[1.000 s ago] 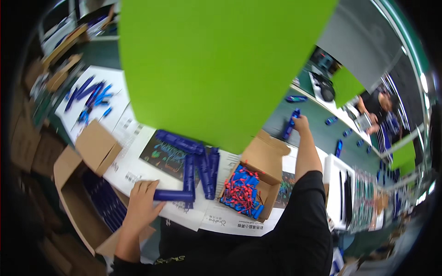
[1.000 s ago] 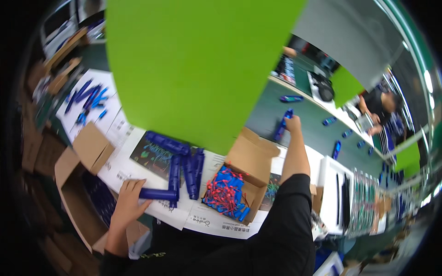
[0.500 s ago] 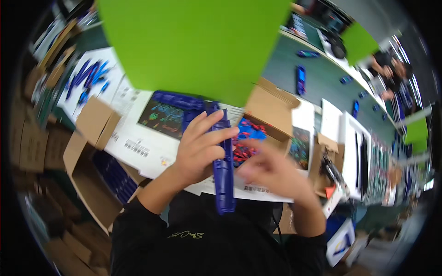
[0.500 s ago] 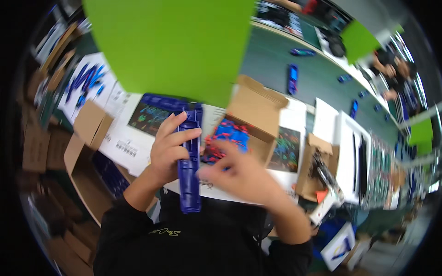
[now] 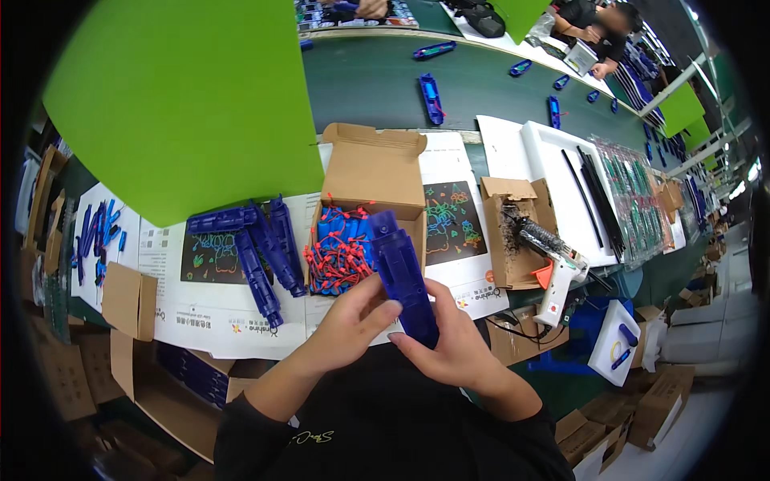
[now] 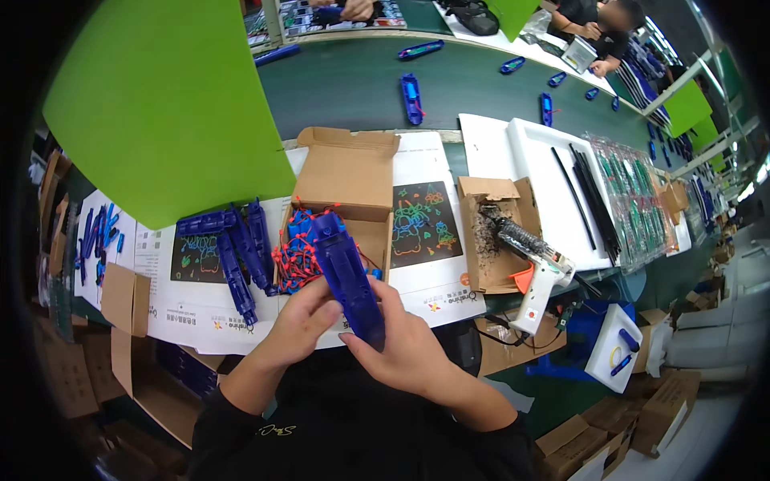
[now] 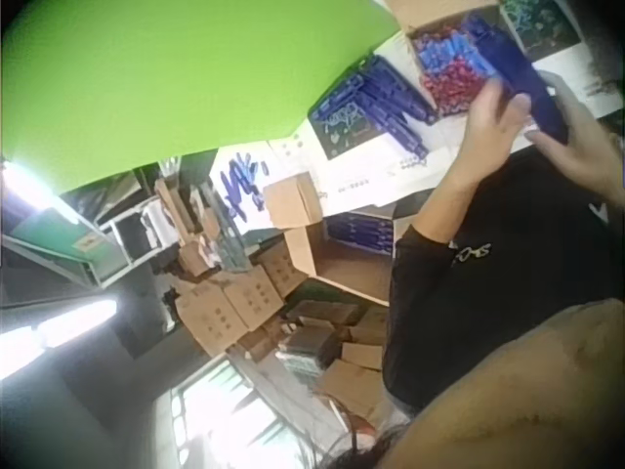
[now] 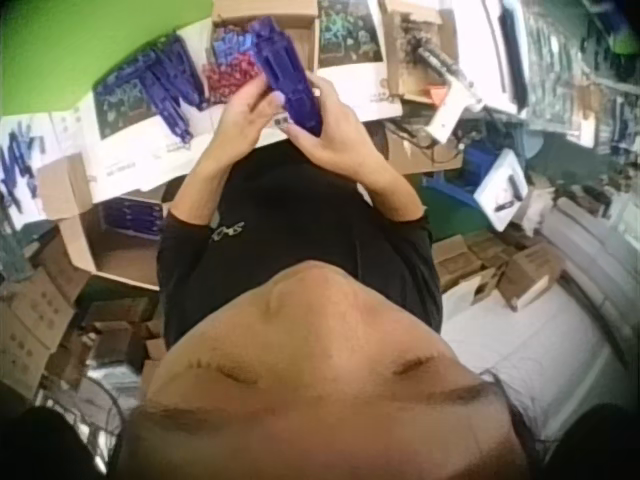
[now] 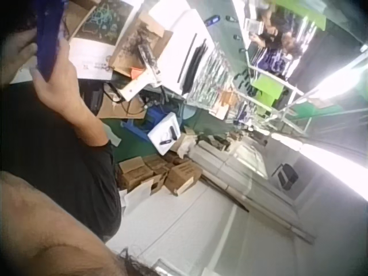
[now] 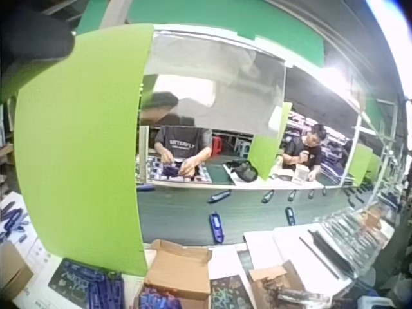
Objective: The recorder is assembling blue plastic electronic components, inserting red and blue wires, and using a hot air gun to shrink tubing or dry glue on an assembly line.
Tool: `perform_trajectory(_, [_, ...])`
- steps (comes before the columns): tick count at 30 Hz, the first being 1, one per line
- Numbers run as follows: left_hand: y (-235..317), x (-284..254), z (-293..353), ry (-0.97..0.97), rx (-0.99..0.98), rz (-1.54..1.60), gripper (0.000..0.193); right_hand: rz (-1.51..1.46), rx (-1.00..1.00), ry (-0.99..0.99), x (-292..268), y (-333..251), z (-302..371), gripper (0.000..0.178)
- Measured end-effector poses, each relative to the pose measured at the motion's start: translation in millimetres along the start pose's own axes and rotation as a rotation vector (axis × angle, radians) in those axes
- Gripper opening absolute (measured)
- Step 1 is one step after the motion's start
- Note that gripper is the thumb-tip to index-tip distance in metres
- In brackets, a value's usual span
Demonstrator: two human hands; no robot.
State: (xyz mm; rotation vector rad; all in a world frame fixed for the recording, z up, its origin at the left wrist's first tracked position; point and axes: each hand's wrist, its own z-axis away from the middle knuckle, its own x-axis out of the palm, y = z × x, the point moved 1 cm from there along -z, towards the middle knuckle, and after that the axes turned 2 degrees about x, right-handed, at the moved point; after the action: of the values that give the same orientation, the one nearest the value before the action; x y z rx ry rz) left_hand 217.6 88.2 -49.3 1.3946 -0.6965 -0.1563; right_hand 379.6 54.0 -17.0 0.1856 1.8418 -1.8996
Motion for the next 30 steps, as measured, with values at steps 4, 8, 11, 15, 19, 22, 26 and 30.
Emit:
perform_trajectory(4, [-6.4, -9.6, -6.5, 0.013, -0.028, 0.093, 0.034, -0.067, 0.085, -0.062, 1.7, 5.0, 9.4, 0.078])
perform_trajectory(8, [11.2, -23.2, 1.4, 0.189, -0.054, 0.435, 0.034, 0.101, -0.044, 0.815, -80.2, 45.0, 46.4, 0.028])
perform_trajectory(11, [3.5, -33.0, -3.3, 0.232, -0.054, 0.442, 0.039, 0.284, 0.318, 1.099, -155.0, 100.6, 82.5, 0.032])
perform_trajectory(15, [-3.3, -31.2, -12.2, 0.223, -0.122, 0.388, 0.040, 0.016, 0.760, 0.862, -175.2, 127.4, 84.6, 0.041])
perform_trajectory(19, [-1.7, -20.0, -16.0, 0.192, -0.144, 0.390, 0.041, -0.168, 0.624, 0.648, -174.3, 162.8, 59.5, 0.040])
perform_trajectory(22, [-0.7, -19.6, -9.6, 0.157, -0.216, 0.462, 0.043, -0.182, 0.517, 0.651, -179.9, 168.8, 63.8, 0.041])
perform_trajectory(26, [7.0, -13.6, -8.1, 0.141, -0.252, 0.390, 0.051, 0.066, 0.330, 0.819, -167.1, 125.6, 53.1, 0.041])
perform_trajectory(30, [0.3, -17.4, -5.0, 0.093, -0.289, 0.462, 0.041, 0.066, 0.348, 0.582, -163.7, 105.7, 43.7, 0.041])
